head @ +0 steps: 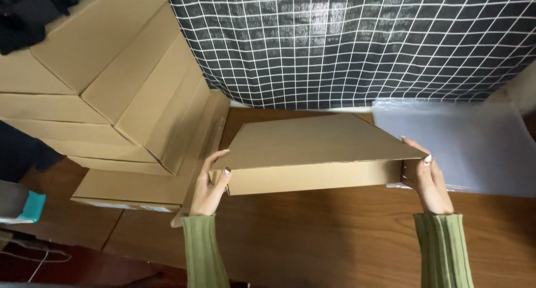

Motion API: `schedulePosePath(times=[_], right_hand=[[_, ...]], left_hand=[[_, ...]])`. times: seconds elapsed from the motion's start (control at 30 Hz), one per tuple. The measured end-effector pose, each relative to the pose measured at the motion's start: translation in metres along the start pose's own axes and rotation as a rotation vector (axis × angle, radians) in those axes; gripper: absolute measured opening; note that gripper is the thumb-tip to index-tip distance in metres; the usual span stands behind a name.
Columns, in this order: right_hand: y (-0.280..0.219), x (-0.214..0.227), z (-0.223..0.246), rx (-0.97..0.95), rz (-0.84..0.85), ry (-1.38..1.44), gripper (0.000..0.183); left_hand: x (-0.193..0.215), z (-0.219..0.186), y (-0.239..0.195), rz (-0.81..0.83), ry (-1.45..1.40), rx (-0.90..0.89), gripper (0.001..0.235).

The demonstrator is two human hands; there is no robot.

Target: The person opens a cardboard box and removes a plastic-wrapped garment. They unwrap the garment, unfold a gray t-shirt with colorful doodles, and place it on a hanger. The person then hangs the t-shirt on a clothing rack among other garments.

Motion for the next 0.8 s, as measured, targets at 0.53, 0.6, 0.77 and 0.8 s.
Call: schedulePosePath(times=[0.53,0.6,0.77,0.8], right_hand=[[-0.045,0.018,-0.030,-0.651,0.144,-0.179,0.071],[-0.055,0.002,-0.010,-0.775,-0.022,0.038,0.063],[-0.063,-0.020,-0.004,-0.734,-0.074,0.228,0.068],[-0.064,-0.023,-0.007,-0.690,-0.098,0.280,0.083]], left_hand=[[-0.006,0.049,-0.050,0.044,-0.444,0.567,0.038],[-0.010,0.021,-0.056,0.017,-0.376,0.756,0.083],[-0.023,0.047,-0.060,0.054,-0.296,0.710,0.089],[-0.026,0.062,-0.061,0.081,-0.293,0.628,0.096]])
Point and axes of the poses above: each hand's wrist, its own y-axis towards the middle knuckle, its own x-axis out of the back of the hand, z = x × y, the point moved 1 cm from there along y, towards the middle knuckle, and after that the axes turned 2 degrees about z, right-handed, at the moved point
